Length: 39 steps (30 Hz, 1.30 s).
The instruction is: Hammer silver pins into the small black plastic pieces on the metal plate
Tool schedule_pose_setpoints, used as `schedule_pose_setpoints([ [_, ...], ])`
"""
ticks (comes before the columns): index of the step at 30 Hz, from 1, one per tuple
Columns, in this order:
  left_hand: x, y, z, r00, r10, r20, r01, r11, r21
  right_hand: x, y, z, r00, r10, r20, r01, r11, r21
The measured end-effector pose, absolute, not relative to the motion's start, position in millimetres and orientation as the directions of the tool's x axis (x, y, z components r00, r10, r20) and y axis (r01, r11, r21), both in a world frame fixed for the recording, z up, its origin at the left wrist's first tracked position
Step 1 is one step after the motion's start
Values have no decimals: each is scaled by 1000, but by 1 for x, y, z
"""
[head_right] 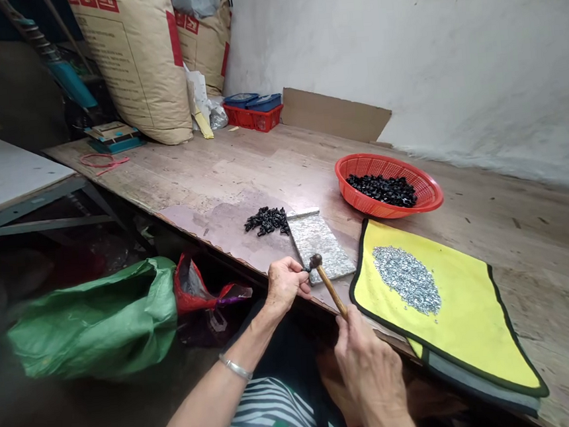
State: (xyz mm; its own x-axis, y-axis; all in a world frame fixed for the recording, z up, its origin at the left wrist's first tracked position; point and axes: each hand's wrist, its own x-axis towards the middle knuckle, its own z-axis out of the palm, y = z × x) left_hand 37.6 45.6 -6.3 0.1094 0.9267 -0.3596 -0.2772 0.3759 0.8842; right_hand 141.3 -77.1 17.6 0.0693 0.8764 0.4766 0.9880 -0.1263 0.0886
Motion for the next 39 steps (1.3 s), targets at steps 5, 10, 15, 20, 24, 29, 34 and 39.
schedule_pose_setpoints([
  [5, 39, 46, -7, 114, 923, -368, -269, 385, 883, 143, -77, 22, 143, 722, 677, 988, -144, -55],
  [10, 38, 46, -6, 111, 925, -363, -268, 379, 886, 141, -81, 15, 108, 892, 438, 990, -136, 34],
  [15, 37, 46, -6, 117, 920, -373, -268, 391, 881, 138, -82, 13, 205, 783, 588, 976, -206, -65],
  [20, 37, 45, -6, 113, 922, -370, -278, 387, 879, 136, -80, 11, 151, 895, 420, 985, -170, 8],
  [24, 37, 44, -5, 116, 920, -375, -285, 392, 875, 134, -81, 10, 223, 787, 575, 969, -245, -41],
  [29, 36, 45, -2, 114, 916, -384, -301, 401, 865, 138, -75, 6, 184, 916, 358, 983, -177, -53],
  [34, 29, 42, -2, 160, 919, -360, -340, 394, 854, 160, -51, 17, 457, 888, 54, 677, -308, -669],
  [39, 6, 25, 12, 226, 933, -280, -394, 351, 850, 174, -17, 18, 323, 927, -188, 457, -327, -827],
])
